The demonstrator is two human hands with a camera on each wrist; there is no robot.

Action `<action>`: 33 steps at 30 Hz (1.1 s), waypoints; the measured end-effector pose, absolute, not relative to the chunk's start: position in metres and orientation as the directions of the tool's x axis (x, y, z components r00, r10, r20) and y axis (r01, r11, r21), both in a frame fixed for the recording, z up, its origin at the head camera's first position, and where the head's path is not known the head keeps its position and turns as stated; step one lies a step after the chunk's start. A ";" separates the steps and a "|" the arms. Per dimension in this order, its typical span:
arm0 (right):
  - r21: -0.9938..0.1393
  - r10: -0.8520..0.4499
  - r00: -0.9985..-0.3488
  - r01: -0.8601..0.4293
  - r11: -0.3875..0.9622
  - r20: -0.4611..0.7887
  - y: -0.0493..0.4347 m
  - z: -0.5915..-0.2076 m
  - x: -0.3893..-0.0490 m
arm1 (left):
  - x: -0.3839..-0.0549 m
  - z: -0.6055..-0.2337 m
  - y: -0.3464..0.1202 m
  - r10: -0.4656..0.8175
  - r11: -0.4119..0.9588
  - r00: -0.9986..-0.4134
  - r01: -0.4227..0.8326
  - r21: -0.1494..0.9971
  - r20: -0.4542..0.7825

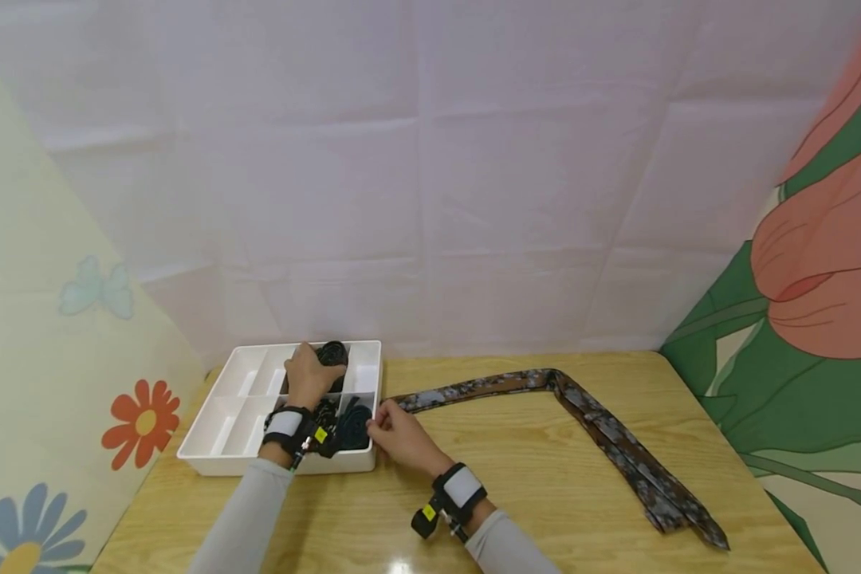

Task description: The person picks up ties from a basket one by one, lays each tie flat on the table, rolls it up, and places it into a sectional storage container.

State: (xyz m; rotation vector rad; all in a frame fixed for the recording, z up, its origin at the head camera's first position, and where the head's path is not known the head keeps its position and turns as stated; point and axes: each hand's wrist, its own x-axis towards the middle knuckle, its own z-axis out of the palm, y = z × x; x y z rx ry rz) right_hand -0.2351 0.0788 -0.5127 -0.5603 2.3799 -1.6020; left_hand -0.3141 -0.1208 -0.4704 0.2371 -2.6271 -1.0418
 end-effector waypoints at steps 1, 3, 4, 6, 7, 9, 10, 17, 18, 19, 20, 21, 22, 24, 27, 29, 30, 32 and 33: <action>-0.923 -0.427 -0.903 -0.190 0.333 0.031 0.079 -0.513 -0.235 | -0.314 -0.470 -0.121 -0.258 0.729 -0.940 -0.040 0.683 0.221; -0.925 -0.427 -0.904 -0.187 0.330 0.030 0.079 -0.513 -0.235 | -0.314 -0.470 -0.120 -0.254 0.737 -0.941 -0.039 0.675 0.223; -0.926 -0.427 -0.904 -0.187 0.328 0.031 0.079 -0.512 -0.235 | -0.314 -0.470 -0.120 -0.255 0.738 -0.942 -0.044 0.673 0.218; -0.925 -0.430 -0.902 -0.189 0.330 0.031 0.079 -0.512 -0.235 | -0.313 -0.470 -0.120 -0.264 0.735 -0.943 -0.063 0.675 0.200; -0.924 -0.431 -0.902 -0.191 0.331 0.032 0.078 -0.512 -0.234 | -0.313 -0.470 -0.120 -0.262 0.741 -0.945 -0.067 0.668 0.196; -0.923 -0.433 -0.901 -0.192 0.333 0.031 0.078 -0.512 -0.234 | -0.313 -0.470 -0.121 -0.248 0.750 -0.951 -0.067 0.658 0.186; -0.922 -0.434 -0.900 -0.193 0.335 0.030 0.078 -0.512 -0.234 | -0.313 -0.469 -0.121 -0.236 0.755 -0.955 -0.063 0.652 0.181; -0.926 -0.431 -0.902 -0.182 0.331 0.023 0.079 -0.514 -0.235 | -0.313 -0.467 -0.122 -0.194 0.775 -0.960 -0.024 0.632 0.201; -0.927 -0.433 -0.901 -0.181 0.328 0.023 0.079 -0.514 -0.235 | -0.313 -0.467 -0.122 -0.197 0.789 -0.956 -0.023 0.613 0.216; -0.927 -0.435 -0.900 -0.184 0.328 0.025 0.079 -0.514 -0.236 | -0.313 -0.468 -0.121 -0.198 0.803 -0.952 -0.021 0.595 0.233; -0.928 -0.437 -0.899 -0.183 0.325 0.024 0.079 -0.514 -0.236 | -0.313 -0.469 -0.120 -0.201 0.818 -0.948 -0.025 0.574 0.245; -0.929 -0.439 -0.898 -0.182 0.322 0.024 0.079 -0.514 -0.236 | -0.313 -0.469 -0.119 -0.202 0.835 -0.944 -0.027 0.550 0.261; -0.929 -0.439 -0.898 -0.184 0.321 0.025 0.079 -0.514 -0.236 | -0.313 -0.470 -0.118 -0.203 0.848 -0.941 -0.030 0.530 0.272; -0.930 -0.434 -0.901 -0.178 0.322 0.021 0.080 -0.513 -0.235 | -0.313 -0.470 -0.115 -0.203 0.861 -0.938 -0.034 0.507 0.282; -0.931 -0.426 -0.905 -0.169 0.324 0.016 0.080 -0.512 -0.235 | -0.315 -0.471 -0.114 -0.198 0.858 -0.939 -0.028 0.512 0.280; -0.930 -0.424 -0.905 -0.167 0.328 0.013 0.080 -0.512 -0.235 | -0.317 -0.474 -0.114 -0.195 0.851 -0.939 -0.018 0.525 0.284; -0.930 -0.427 -0.904 -0.168 0.326 0.014 0.080 -0.512 -0.235 | -0.318 -0.476 -0.114 -0.194 0.848 -0.936 -0.010 0.529 0.292; -0.931 -0.434 -0.901 -0.170 0.323 0.014 0.080 -0.512 -0.236 | -0.319 -0.477 -0.115 -0.192 0.841 -0.934 0.002 0.540 0.302; -0.931 -0.437 -0.900 -0.171 0.322 0.014 0.080 -0.512 -0.236 | -0.319 -0.477 -0.115 -0.190 0.836 -0.933 0.009 0.549 0.304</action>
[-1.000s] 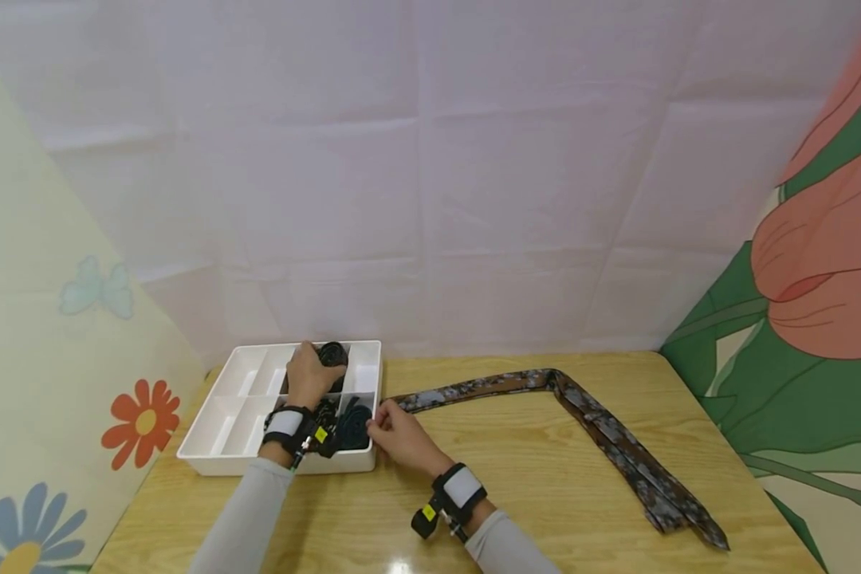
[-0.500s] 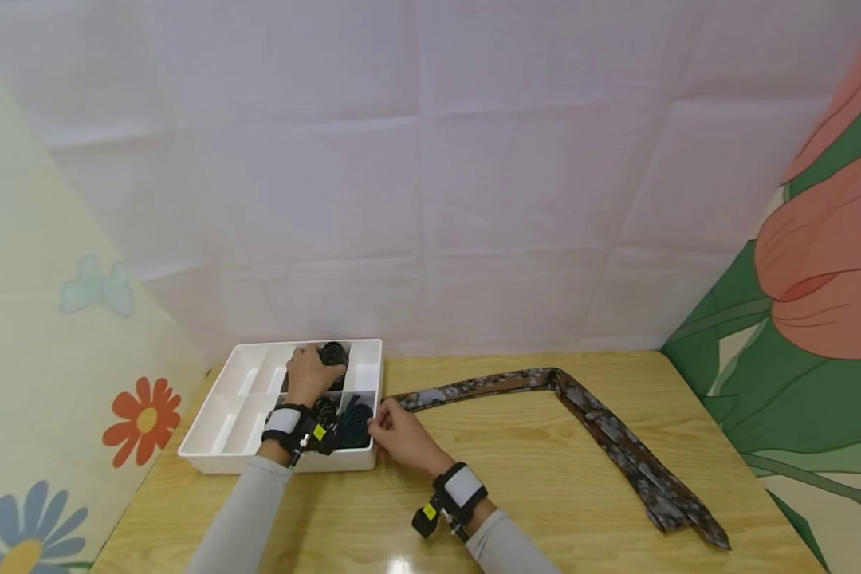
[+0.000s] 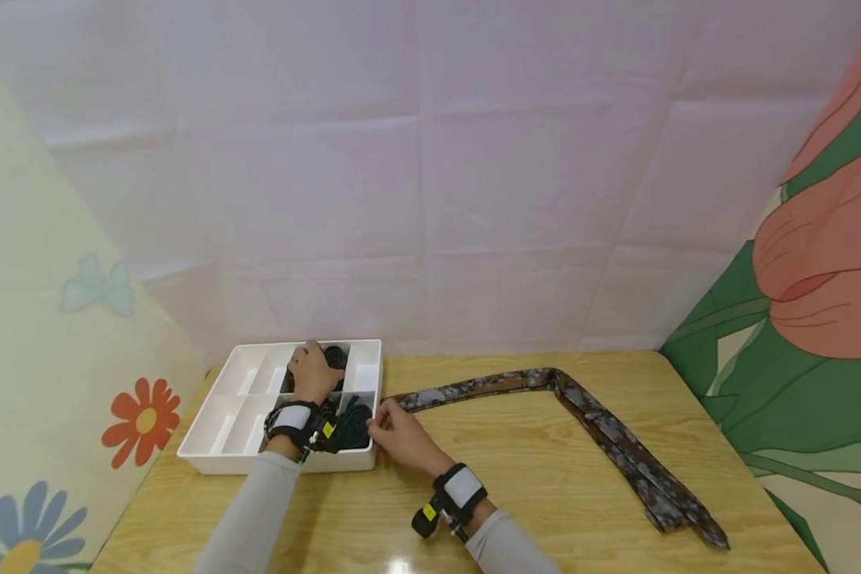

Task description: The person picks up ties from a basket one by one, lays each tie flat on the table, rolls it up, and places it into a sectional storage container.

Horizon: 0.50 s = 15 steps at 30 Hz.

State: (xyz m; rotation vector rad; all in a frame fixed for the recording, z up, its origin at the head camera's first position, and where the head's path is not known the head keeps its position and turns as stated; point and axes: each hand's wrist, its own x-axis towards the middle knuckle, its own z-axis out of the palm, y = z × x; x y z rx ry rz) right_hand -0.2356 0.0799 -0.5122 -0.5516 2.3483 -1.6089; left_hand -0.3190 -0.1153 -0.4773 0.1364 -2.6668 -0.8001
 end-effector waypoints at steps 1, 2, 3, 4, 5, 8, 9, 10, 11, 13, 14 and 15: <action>-0.932 -0.439 -0.898 -0.171 0.321 0.014 0.080 -0.512 -0.236 | -0.319 -0.477 -0.116 -0.187 0.828 -0.935 0.015 0.560 0.302; -0.933 -0.441 -0.897 -0.169 0.318 0.013 0.080 -0.512 -0.235 | -0.318 -0.476 -0.117 -0.185 0.813 -0.940 0.019 0.583 0.288; -0.935 -0.443 -0.896 -0.167 0.314 0.011 0.080 -0.512 -0.235 | -0.318 -0.474 -0.118 -0.184 0.796 -0.946 0.016 0.606 0.267; -0.935 -0.446 -0.895 -0.167 0.313 0.011 0.081 -0.512 -0.235 | -0.318 -0.473 -0.119 -0.179 0.778 -0.952 0.018 0.628 0.249; -0.936 -0.445 -0.895 -0.165 0.311 0.010 0.081 -0.512 -0.236 | -0.317 -0.471 -0.120 -0.168 0.770 -0.957 0.023 0.638 0.237; -0.936 -0.444 -0.896 -0.167 0.310 0.013 0.081 -0.512 -0.236 | -0.317 -0.468 -0.124 -0.121 0.767 -0.967 0.052 0.640 0.223; -0.936 -0.445 -0.896 -0.167 0.309 0.013 0.081 -0.512 -0.236 | -0.317 -0.468 -0.124 -0.105 0.778 -0.965 0.071 0.625 0.241; -0.936 -0.447 -0.894 -0.170 0.309 0.014 0.081 -0.512 -0.236 | -0.317 -0.468 -0.125 -0.087 0.792 -0.963 0.088 0.603 0.255; -0.935 -0.449 -0.893 -0.172 0.310 0.015 0.081 -0.512 -0.235 | -0.317 -0.469 -0.126 -0.071 0.808 -0.959 0.105 0.580 0.273; -0.931 -0.461 -0.887 -0.181 0.316 0.016 0.082 -0.513 -0.235 | -0.315 -0.470 -0.127 -0.055 0.823 -0.953 0.127 0.554 0.299; -0.931 -0.470 -0.882 -0.186 0.313 0.018 0.082 -0.513 -0.235 | -0.315 -0.470 -0.128 -0.050 0.826 -0.948 0.137 0.547 0.313; -0.928 -0.479 -0.878 -0.193 0.317 0.019 0.083 -0.514 -0.235 | -0.315 -0.471 -0.129 -0.042 0.837 -0.944 0.145 0.528 0.327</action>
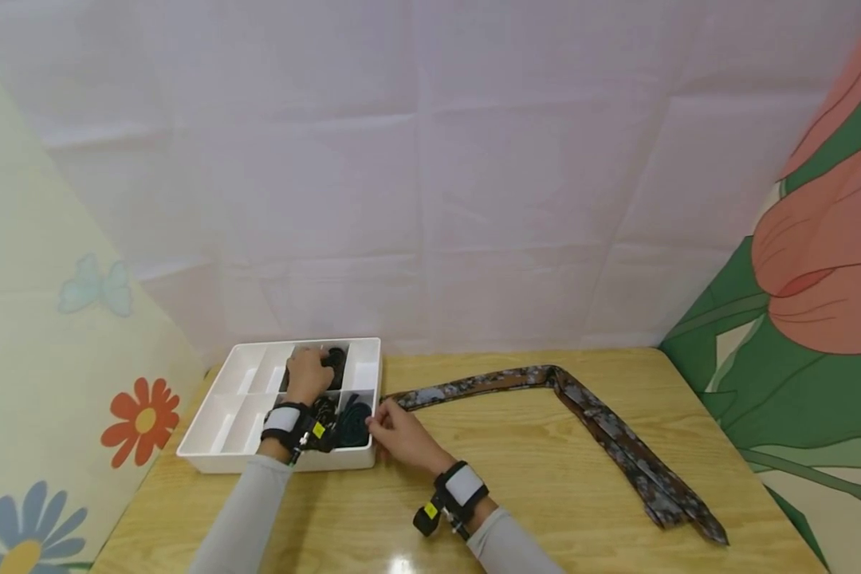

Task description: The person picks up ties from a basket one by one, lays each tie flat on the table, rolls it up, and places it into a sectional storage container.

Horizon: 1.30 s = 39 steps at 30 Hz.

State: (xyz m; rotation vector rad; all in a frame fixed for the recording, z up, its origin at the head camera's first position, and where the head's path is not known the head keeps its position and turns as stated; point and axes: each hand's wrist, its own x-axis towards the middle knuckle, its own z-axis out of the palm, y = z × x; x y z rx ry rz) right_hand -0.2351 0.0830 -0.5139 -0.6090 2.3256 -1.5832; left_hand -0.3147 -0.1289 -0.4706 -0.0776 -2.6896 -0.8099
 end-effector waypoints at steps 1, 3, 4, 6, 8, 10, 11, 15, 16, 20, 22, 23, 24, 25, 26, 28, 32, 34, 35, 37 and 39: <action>-0.925 -0.486 -0.874 -0.200 0.323 0.019 0.084 -0.515 -0.236 | -0.315 -0.470 -0.130 -0.038 0.838 -0.942 0.151 0.525 0.332; -0.918 -0.489 -0.872 -0.215 0.332 0.027 0.087 -0.516 -0.238 | -0.314 -0.469 -0.132 -0.031 0.832 -0.941 0.162 0.530 0.337; -0.909 -0.481 -0.876 -0.229 0.348 0.036 0.089 -0.517 -0.239 | -0.313 -0.468 -0.134 -0.032 0.825 -0.942 0.163 0.541 0.333; -0.879 -0.447 -0.892 -0.267 0.396 0.069 0.094 -0.519 -0.242 | -0.311 -0.465 -0.136 -0.040 0.802 -0.949 0.156 0.577 0.312; -0.828 -0.397 -0.909 -0.317 0.462 0.127 0.100 -0.520 -0.247 | -0.307 -0.462 -0.137 -0.045 0.765 -0.959 0.148 0.626 0.281; -0.758 -0.353 -0.915 -0.369 0.538 0.195 0.107 -0.522 -0.251 | -0.302 -0.460 -0.137 -0.043 0.737 -0.965 0.145 0.660 0.260; -0.724 -0.342 -0.912 -0.392 0.568 0.225 0.110 -0.523 -0.253 | -0.299 -0.459 -0.137 -0.037 0.726 -0.966 0.149 0.671 0.255; -0.591 -0.361 -0.896 -0.442 0.675 0.258 0.123 -0.527 -0.255 | -0.281 -0.456 -0.132 -0.003 0.732 -0.953 0.205 0.649 0.304; -0.566 -0.374 -0.894 -0.445 0.693 0.246 0.125 -0.528 -0.255 | -0.276 -0.456 -0.130 0.009 0.740 -0.947 0.223 0.635 0.321; -0.506 -0.402 -0.895 -0.442 0.740 0.193 0.132 -0.532 -0.251 | -0.254 -0.458 -0.120 0.065 0.762 -0.920 0.296 0.577 0.386; -0.496 -0.403 -0.896 -0.439 0.749 0.185 0.134 -0.533 -0.248 | -0.244 -0.462 -0.115 0.098 0.752 -0.905 0.340 0.566 0.413; -0.488 -0.404 -0.895 -0.442 0.753 0.188 0.135 -0.534 -0.246 | -0.239 -0.464 -0.112 0.114 0.746 -0.895 0.363 0.558 0.430; -0.476 -0.409 -0.893 -0.446 0.758 0.187 0.135 -0.534 -0.245 | -0.234 -0.466 -0.109 0.129 0.739 -0.881 0.391 0.548 0.455; -0.460 -0.414 -0.891 -0.452 0.764 0.188 0.136 -0.534 -0.242 | -0.230 -0.469 -0.107 0.142 0.732 -0.866 0.419 0.538 0.480; -0.445 -0.420 -0.888 -0.459 0.769 0.189 0.137 -0.534 -0.240 | -0.225 -0.471 -0.104 0.157 0.723 -0.848 0.447 0.526 0.506; -0.422 -0.434 -0.881 -0.472 0.774 0.188 0.138 -0.535 -0.235 | -0.216 -0.476 -0.100 0.189 0.708 -0.800 0.513 0.486 0.569; -0.410 -0.461 -0.872 -0.484 0.773 0.161 0.141 -0.536 -0.225 | -0.198 -0.489 -0.093 0.293 0.669 -0.677 0.650 0.361 0.675; -0.424 -0.478 -0.866 -0.492 0.760 0.148 0.143 -0.537 -0.220 | -0.190 -0.496 -0.090 0.373 0.645 -0.615 0.710 0.283 0.694; -0.429 -0.489 -0.860 -0.500 0.752 0.145 0.143 -0.536 -0.218 | -0.187 -0.500 -0.089 0.413 0.632 -0.591 0.734 0.249 0.693; -0.444 -0.509 -0.848 -0.516 0.733 0.145 0.144 -0.534 -0.213 | -0.182 -0.507 -0.086 0.489 0.609 -0.552 0.770 0.189 0.675; -0.452 -0.528 -0.835 -0.535 0.714 0.155 0.144 -0.533 -0.209 | -0.179 -0.514 -0.085 0.552 0.586 -0.524 0.797 0.146 0.649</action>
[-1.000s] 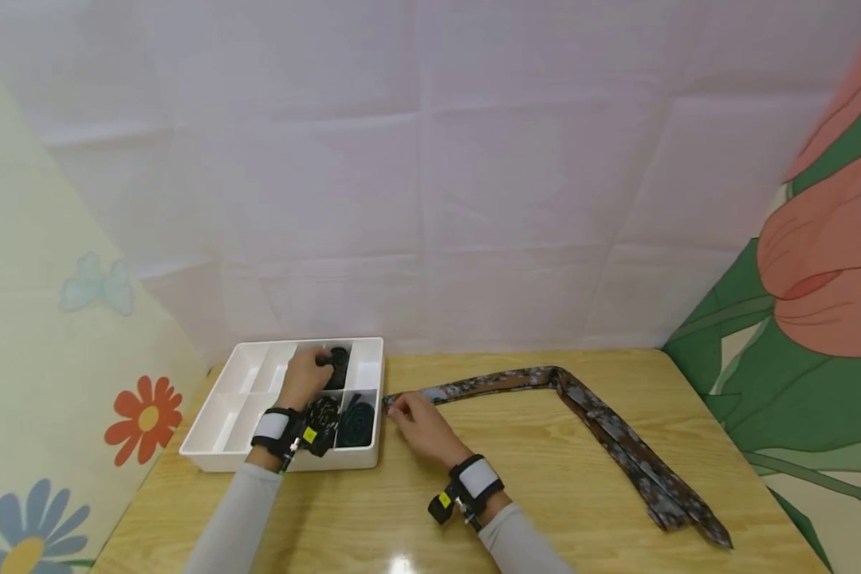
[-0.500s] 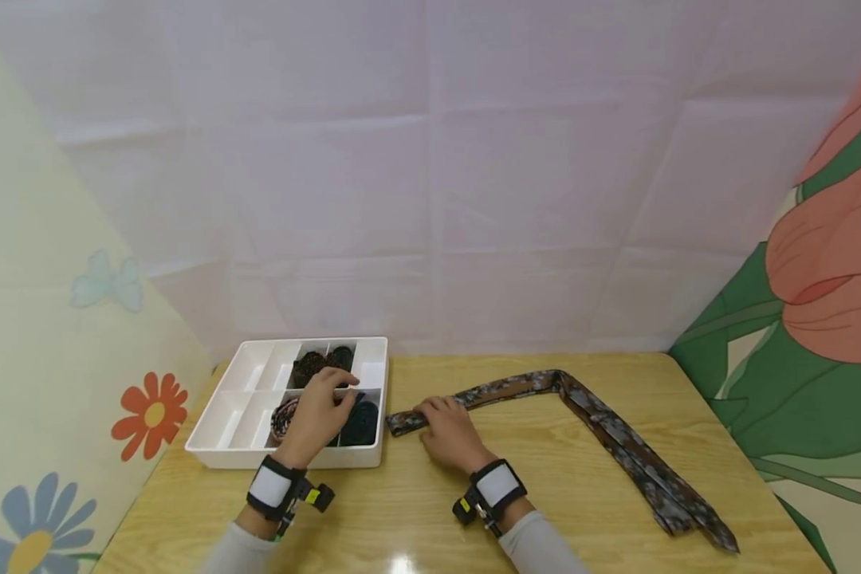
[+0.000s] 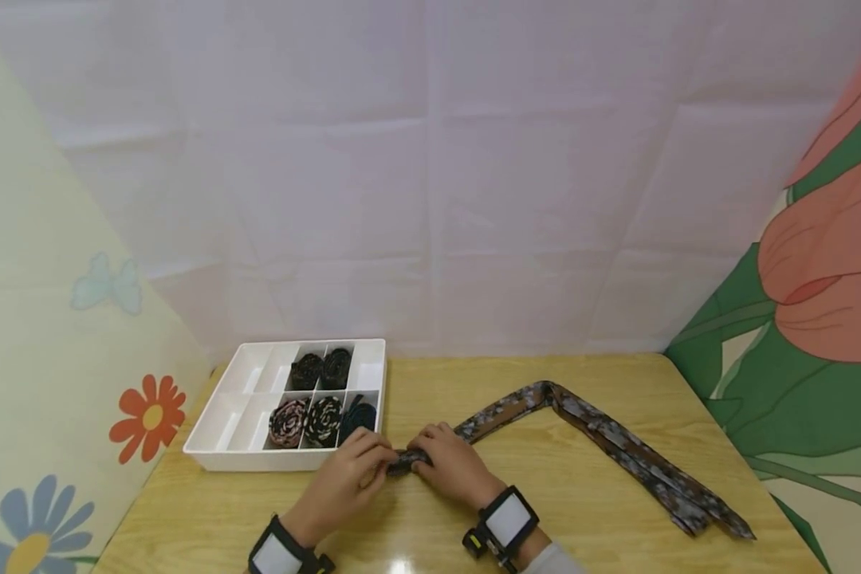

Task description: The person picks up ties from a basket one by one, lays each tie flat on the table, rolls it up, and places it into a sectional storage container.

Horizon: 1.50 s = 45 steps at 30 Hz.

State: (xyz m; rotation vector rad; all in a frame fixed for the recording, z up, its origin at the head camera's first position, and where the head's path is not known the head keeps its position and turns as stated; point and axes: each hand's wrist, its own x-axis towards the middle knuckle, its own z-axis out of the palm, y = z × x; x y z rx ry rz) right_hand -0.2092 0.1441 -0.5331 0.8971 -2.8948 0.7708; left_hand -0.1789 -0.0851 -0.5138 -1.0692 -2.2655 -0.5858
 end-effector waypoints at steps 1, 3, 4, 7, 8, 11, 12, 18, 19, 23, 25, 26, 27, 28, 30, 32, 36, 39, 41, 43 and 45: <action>-0.455 -0.536 -0.829 -0.543 0.706 0.159 0.144 -0.532 -0.207 | -0.178 -0.517 -0.085 0.578 0.579 -0.517 0.805 0.130 0.632; -0.464 -0.546 -0.822 -0.552 0.693 0.163 0.143 -0.532 -0.202 | -0.177 -0.524 -0.086 0.615 0.574 -0.508 0.813 0.099 0.603; -0.470 -0.550 -0.819 -0.554 0.687 0.162 0.143 -0.532 -0.200 | -0.177 -0.528 -0.086 0.628 0.575 -0.505 0.814 0.084 0.593; -0.487 -0.564 -0.811 -0.560 0.670 0.156 0.144 -0.533 -0.195 | -0.174 -0.537 -0.088 0.651 0.594 -0.505 0.804 0.034 0.567; -0.497 -0.569 -0.807 -0.562 0.661 0.156 0.144 -0.533 -0.194 | -0.172 -0.539 -0.089 0.652 0.605 -0.508 0.796 0.017 0.563; -0.539 -0.590 -0.792 -0.569 0.621 0.156 0.147 -0.535 -0.190 | -0.167 -0.544 -0.091 0.651 0.631 -0.524 0.776 -0.008 0.549; -0.557 -0.597 -0.787 -0.569 0.605 0.156 0.148 -0.534 -0.189 | -0.166 -0.546 -0.092 0.648 0.641 -0.537 0.767 -0.007 0.540; -0.688 -0.602 -0.783 -0.525 0.501 0.159 0.163 -0.533 -0.183 | -0.155 -0.545 -0.108 0.604 0.694 -0.689 0.702 0.160 0.400; -0.710 -0.589 -0.793 -0.505 0.492 0.156 0.167 -0.532 -0.182 | -0.154 -0.543 -0.111 0.596 0.702 -0.715 0.685 0.195 0.365; -0.768 -0.492 -0.858 -0.414 0.489 0.149 0.190 -0.529 -0.183 | -0.155 -0.534 -0.128 0.577 0.720 -0.781 0.624 0.302 0.239; -0.775 -0.426 -0.892 -0.375 0.509 0.151 0.205 -0.527 -0.182 | -0.155 -0.531 -0.138 0.569 0.726 -0.799 0.599 0.337 0.193; -0.771 -0.387 -0.909 -0.358 0.527 0.157 0.213 -0.526 -0.182 | -0.156 -0.529 -0.143 0.563 0.728 -0.807 0.586 0.355 0.177; -0.757 -0.348 -0.922 -0.347 0.553 0.169 0.221 -0.526 -0.181 | -0.156 -0.528 -0.148 0.555 0.730 -0.816 0.572 0.374 0.163; -0.737 -0.310 -0.932 -0.341 0.583 0.186 0.229 -0.526 -0.181 | -0.156 -0.527 -0.153 0.548 0.730 -0.821 0.562 0.389 0.157; -0.687 -0.243 -0.946 -0.324 0.650 0.216 0.246 -0.526 -0.180 | -0.158 -0.526 -0.164 0.539 0.723 -0.829 0.546 0.424 0.148; -0.628 -0.185 -0.954 -0.296 0.720 0.237 0.264 -0.527 -0.178 | -0.159 -0.525 -0.173 0.538 0.710 -0.831 0.538 0.455 0.143; -0.552 -0.120 -0.975 -0.207 0.808 0.189 0.299 -0.530 -0.172 | -0.162 -0.524 -0.190 0.531 0.696 -0.837 0.518 0.497 0.129; -0.507 -0.105 -0.984 -0.163 0.846 0.142 0.321 -0.533 -0.166 | -0.162 -0.526 -0.201 0.517 0.690 -0.849 0.489 0.534 0.110; -0.492 -0.126 -0.982 -0.181 0.852 0.143 0.333 -0.535 -0.161 | -0.161 -0.528 -0.208 0.501 0.688 -0.861 0.459 0.562 0.091; -0.503 -0.157 -0.977 -0.210 0.839 0.146 0.344 -0.537 -0.157 | -0.159 -0.530 -0.215 0.486 0.686 -0.870 0.440 0.579 0.085; -0.523 -0.184 -0.972 -0.235 0.819 0.149 0.352 -0.539 -0.153 | -0.158 -0.532 -0.222 0.476 0.684 -0.873 0.444 0.579 0.107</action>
